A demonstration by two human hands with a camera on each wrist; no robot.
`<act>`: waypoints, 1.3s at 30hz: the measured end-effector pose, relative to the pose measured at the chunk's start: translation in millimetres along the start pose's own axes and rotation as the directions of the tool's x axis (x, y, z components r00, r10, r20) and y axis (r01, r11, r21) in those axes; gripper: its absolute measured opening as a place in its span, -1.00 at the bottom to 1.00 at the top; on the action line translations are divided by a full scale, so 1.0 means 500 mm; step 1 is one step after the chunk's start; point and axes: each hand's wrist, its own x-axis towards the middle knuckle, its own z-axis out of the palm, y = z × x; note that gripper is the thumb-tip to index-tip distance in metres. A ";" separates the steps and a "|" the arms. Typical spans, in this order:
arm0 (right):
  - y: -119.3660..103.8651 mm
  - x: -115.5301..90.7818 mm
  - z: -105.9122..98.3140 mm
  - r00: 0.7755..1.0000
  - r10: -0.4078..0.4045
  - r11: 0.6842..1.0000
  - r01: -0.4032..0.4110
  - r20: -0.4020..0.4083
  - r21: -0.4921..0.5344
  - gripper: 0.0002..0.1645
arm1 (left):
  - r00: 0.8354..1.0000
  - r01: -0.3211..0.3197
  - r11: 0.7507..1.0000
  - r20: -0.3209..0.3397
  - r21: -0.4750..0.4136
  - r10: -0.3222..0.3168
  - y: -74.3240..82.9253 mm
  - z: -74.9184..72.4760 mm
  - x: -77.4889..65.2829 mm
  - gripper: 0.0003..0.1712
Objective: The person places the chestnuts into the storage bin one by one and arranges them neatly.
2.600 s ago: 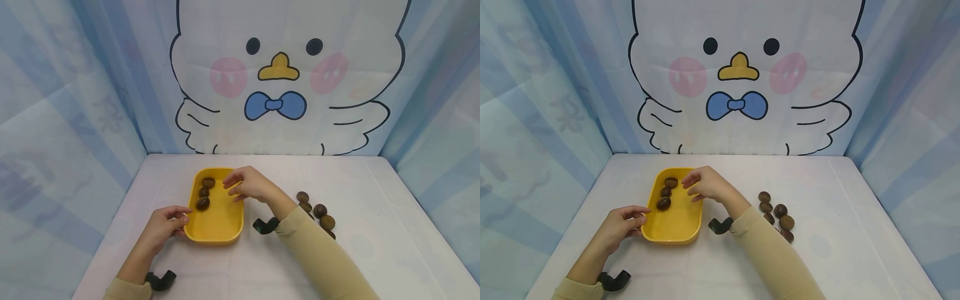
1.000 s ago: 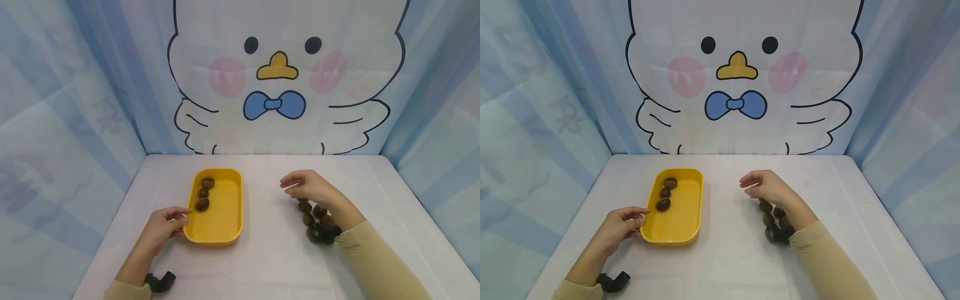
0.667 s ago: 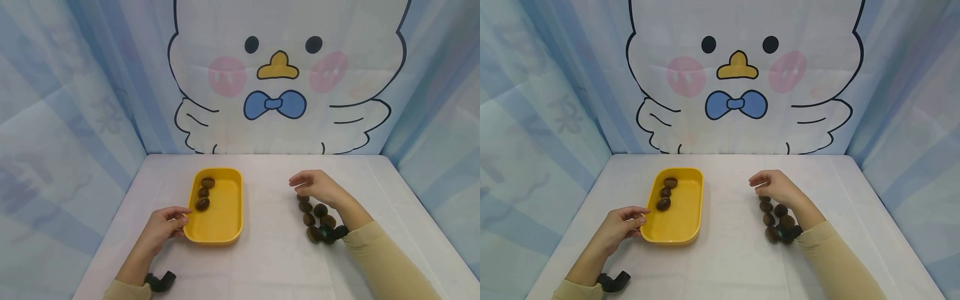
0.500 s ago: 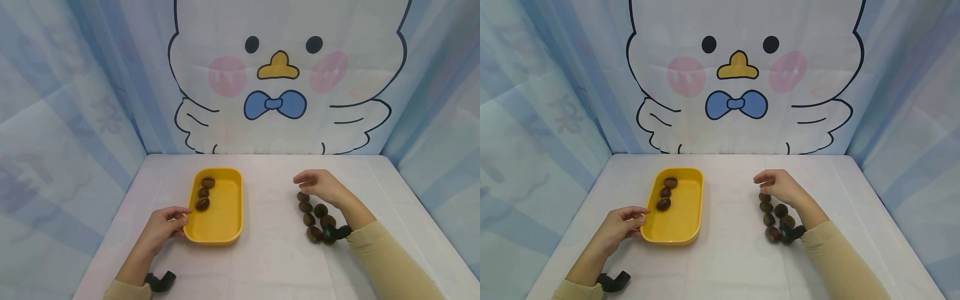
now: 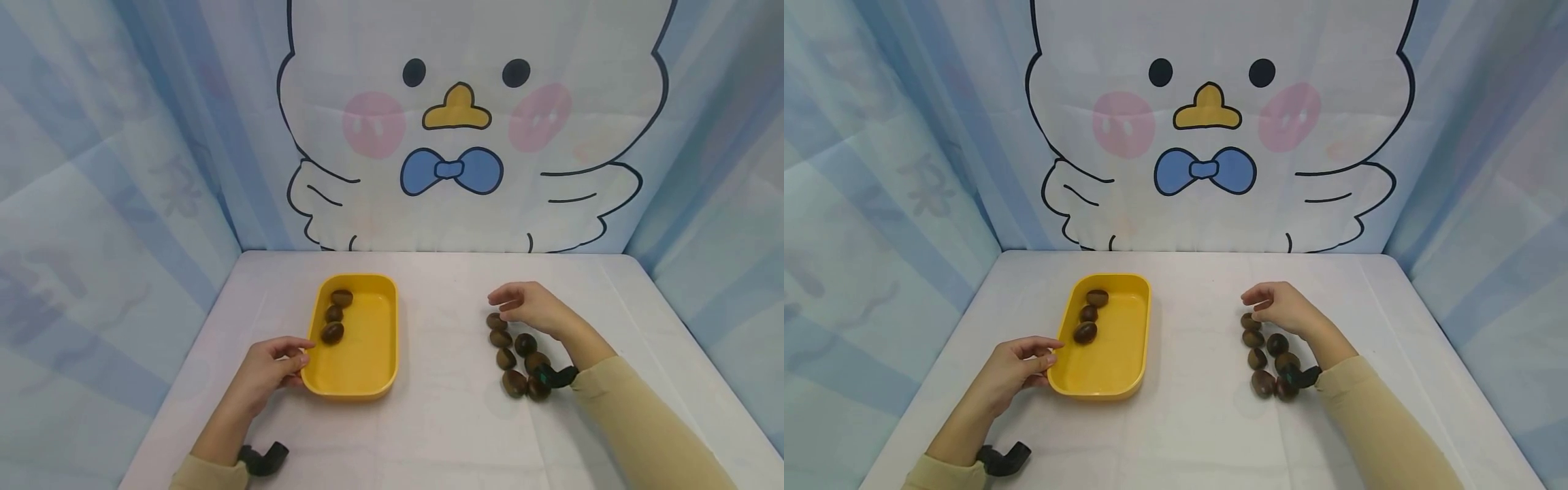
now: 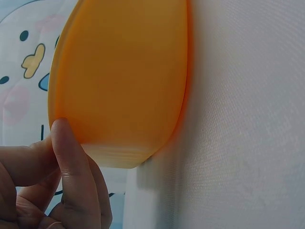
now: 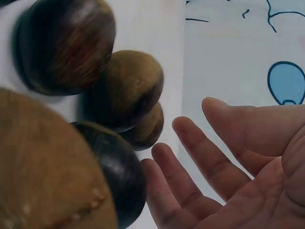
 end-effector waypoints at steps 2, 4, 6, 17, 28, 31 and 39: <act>0.004 0.004 0.000 1.000 0.002 1.000 -0.002 0.011 -0.005 -0.52 | 1.000 0.002 1.000 0.000 -0.003 -0.002 0.000 -0.001 0.000 -0.66; 0.010 0.010 0.000 1.000 0.007 1.000 -0.007 0.018 -0.008 -0.52 | 1.000 0.001 1.000 0.000 -0.002 -0.001 -0.001 -0.001 0.001 -0.65; 0.017 0.015 0.001 1.000 0.012 1.000 -0.012 0.024 -0.017 -0.52 | 1.000 -0.001 1.000 -0.001 0.002 0.001 -0.002 -0.001 0.002 -0.65; 0.041 0.032 0.006 0.998 0.010 1.000 -0.010 0.065 0.004 -0.47 | 1.000 0.002 1.000 0.000 0.007 -0.002 -0.001 0.001 0.004 -0.64; 0.034 0.048 0.015 0.998 0.038 0.992 -0.032 0.047 -0.124 -0.49 | 1.000 0.017 1.000 -0.006 -0.002 -0.017 0.000 0.001 0.005 -0.64; 0.033 0.053 0.018 0.998 0.045 0.988 -0.037 0.046 -0.147 -0.51 | 1.000 0.020 1.000 -0.011 0.001 -0.020 0.000 0.001 0.004 -0.64; 0.033 0.046 0.016 0.999 0.047 0.986 -0.042 0.024 -0.163 -0.54 | 0.999 0.029 1.000 -0.016 0.005 -0.029 -0.001 0.003 0.003 -0.64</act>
